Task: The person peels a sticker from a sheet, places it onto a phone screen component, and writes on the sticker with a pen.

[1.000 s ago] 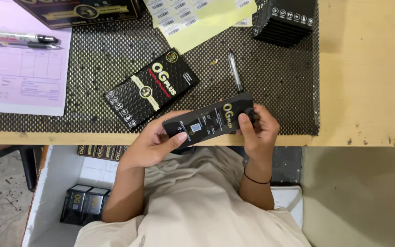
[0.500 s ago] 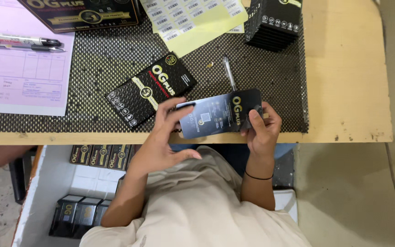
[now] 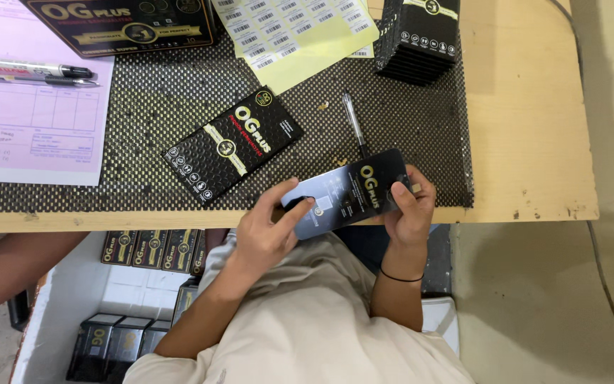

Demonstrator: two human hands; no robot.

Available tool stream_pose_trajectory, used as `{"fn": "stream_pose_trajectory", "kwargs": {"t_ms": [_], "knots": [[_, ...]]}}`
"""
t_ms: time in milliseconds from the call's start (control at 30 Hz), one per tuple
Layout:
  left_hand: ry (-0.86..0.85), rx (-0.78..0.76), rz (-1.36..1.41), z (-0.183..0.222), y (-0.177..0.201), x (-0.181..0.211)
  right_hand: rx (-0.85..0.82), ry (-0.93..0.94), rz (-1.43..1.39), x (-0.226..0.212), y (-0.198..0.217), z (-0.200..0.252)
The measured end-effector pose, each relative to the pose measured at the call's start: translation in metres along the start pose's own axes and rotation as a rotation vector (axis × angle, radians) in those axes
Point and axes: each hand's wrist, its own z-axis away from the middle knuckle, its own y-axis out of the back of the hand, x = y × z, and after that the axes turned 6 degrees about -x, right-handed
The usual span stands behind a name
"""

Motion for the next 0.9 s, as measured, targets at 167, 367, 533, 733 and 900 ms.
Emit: {"fn": "stream_pose_trajectory", "kwargs": {"t_ms": [167,367,533,733,900], "knots": [[-0.137,-0.027,-0.035,-0.012,0.008,0.004,-0.256,0.183,-0.1,0.013,0.011,-0.006],[-0.205,0.043,-0.007,-0.03,0.013,0.011,-0.559,0.294,0.012,0.006,-0.007,-0.017],[-0.203,0.058,0.035,-0.04,0.019,0.016,-0.518,0.198,0.05,-0.004,-0.02,-0.009],[-0.201,0.069,0.053,-0.045,0.013,0.023,-0.516,0.23,0.168,-0.02,-0.011,-0.012],[-0.052,-0.075,0.308,-0.053,0.027,0.032,-0.458,0.289,0.238,-0.03,-0.03,-0.007]]}}
